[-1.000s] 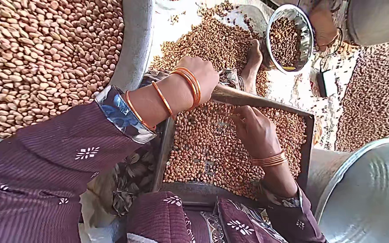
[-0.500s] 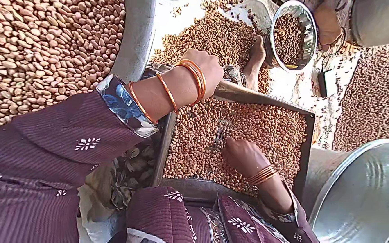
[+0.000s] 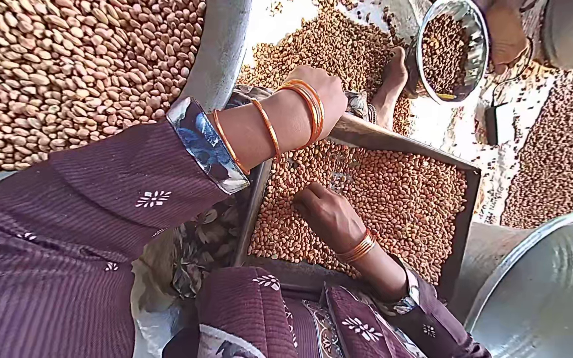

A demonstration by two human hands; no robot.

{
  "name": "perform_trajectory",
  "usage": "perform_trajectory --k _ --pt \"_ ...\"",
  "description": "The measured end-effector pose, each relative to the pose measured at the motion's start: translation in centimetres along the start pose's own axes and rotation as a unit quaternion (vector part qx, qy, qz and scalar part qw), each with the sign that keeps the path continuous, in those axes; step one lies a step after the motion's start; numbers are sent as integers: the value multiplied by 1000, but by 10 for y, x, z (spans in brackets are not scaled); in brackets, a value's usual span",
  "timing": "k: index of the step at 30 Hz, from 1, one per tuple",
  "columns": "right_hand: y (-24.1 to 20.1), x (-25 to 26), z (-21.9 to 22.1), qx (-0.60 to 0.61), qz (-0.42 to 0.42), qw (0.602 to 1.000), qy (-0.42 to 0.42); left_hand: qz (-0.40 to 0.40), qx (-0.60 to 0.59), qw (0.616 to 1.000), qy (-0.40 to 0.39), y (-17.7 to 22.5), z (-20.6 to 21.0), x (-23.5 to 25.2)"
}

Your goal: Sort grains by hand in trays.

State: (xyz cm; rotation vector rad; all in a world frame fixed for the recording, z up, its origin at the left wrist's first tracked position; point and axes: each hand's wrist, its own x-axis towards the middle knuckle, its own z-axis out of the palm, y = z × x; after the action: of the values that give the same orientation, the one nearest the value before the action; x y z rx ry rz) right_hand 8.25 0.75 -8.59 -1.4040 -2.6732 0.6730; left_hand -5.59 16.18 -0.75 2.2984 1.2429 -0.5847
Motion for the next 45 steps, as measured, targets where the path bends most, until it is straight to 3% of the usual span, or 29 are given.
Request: perform_trajectory --k 4,8,12,15,18,21,25,30,34,37,39,41,43,45 --pt "-2 3 -7 35 16 999 -7 2 5 1000 6 1 1 1" --pt "-10 6 0 88 -61 994 13 0 2 1000 -1 2 1 0" --pt "-22 13 17 32 -106 993 28 2 2 1000 2 1 0 -1" --pt "-39 16 14 -36 -76 996 25 -3 3 1000 -3 2 0 -1" --pt "-57 16 -1 -76 7 995 -65 -1 0 1000 1 2 0 -1" --pt "-53 17 3 -64 -10 996 -62 -2 4 1000 -5 2 0 -1" --pt "-35 20 -2 65 -11 993 -96 -6 5 1000 -8 3 -1 -1" --pt "-2 19 -36 290 46 943 -154 -9 3 1000 -2 2 1 1" --pt "5 8 -39 266 34 940 -209 -17 6 1000 -8 3 2 3" --pt "16 1 -51 169 37 971 -164 -23 6 1000 -7 3 3 4" --pt "34 -2 -80 58 64 995 -57 -26 8 1000 -8 3 3 4" --pt "53 -5 -121 -72 126 986 84 -17 9 1000 19 2 6 3" --pt "64 -9 -157 -164 214 947 174 27 3 993 115 3 16 2" --pt "67 -14 -171 -172 236 930 225 119 11 963 241 6 26 6"
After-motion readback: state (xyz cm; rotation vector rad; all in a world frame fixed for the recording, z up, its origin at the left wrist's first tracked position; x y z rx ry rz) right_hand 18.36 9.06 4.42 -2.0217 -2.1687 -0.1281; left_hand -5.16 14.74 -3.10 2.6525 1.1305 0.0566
